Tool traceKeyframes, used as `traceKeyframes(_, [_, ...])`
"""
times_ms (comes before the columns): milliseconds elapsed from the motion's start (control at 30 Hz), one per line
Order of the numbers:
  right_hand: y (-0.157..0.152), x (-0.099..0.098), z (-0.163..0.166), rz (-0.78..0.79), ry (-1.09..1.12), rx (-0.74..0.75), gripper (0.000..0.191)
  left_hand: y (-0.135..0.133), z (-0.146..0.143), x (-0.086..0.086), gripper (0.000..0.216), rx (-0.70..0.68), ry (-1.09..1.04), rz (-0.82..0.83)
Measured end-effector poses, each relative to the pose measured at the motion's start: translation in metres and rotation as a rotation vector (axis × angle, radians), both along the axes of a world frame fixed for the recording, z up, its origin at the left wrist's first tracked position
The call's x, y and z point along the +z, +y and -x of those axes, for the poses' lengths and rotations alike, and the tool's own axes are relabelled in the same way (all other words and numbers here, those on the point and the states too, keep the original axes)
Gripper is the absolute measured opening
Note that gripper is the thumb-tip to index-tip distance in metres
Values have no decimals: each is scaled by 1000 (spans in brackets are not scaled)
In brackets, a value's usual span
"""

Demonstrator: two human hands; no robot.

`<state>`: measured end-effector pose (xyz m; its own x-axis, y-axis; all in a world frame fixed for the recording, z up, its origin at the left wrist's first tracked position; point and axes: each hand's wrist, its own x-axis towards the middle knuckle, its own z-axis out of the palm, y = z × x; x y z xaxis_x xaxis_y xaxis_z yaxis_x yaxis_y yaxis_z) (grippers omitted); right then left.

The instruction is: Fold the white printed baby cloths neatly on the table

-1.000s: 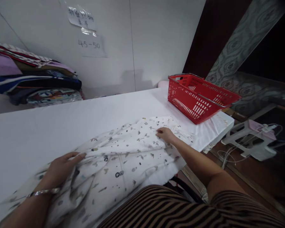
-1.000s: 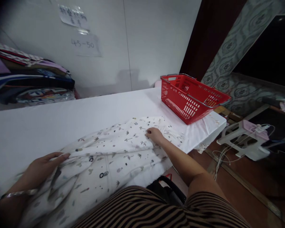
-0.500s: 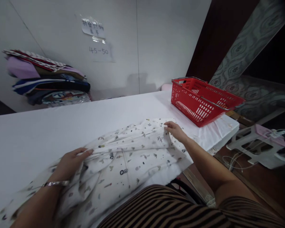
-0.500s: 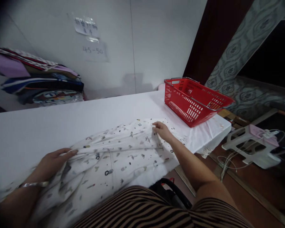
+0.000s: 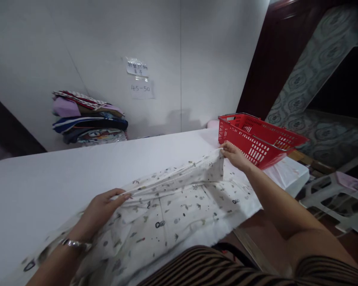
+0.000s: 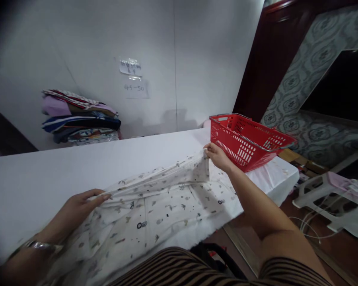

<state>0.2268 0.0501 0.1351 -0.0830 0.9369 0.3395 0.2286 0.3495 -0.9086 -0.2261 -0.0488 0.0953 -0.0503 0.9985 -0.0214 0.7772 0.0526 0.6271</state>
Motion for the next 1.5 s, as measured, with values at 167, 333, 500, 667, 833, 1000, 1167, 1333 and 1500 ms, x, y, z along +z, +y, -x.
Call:
traceKeyframes(167, [-9,5,-2,-51,89,28,24,-11,-2,-2,43,51,93,-53])
traceKeyframes(333, [-16,1,-9,-6,39,12,30,-18,-7,-2,39,60,122,-158])
traceKeyframes(500, [-20,1,-18,-52,61,-15,19,-24,-15,0,39,64,180,-231])
traceKeyframes(667, [-23,2,-22,-45,32,-14,15,-25,-18,-2,40,11,218,-295])
traceKeyframes(833, [-23,-2,-28,-18,-2,-40,16,-24,-16,-7,39,-35,227,-263])
traceKeyframes(1000, [-31,-6,-36,-6,7,-47,16,-32,-20,2,33,-207,170,-135])
traceKeyframes(1167, [-38,-15,-40,199,-176,-2,34,-36,-22,10,33,-198,173,-47])
traceKeyframes(1333, [-36,-13,-37,191,-261,-66,35,-35,-23,6,33,-193,151,-6])
traceKeyframes(1500, [-39,14,-31,-231,-86,-394,21,-33,-30,4,29,-298,165,68])
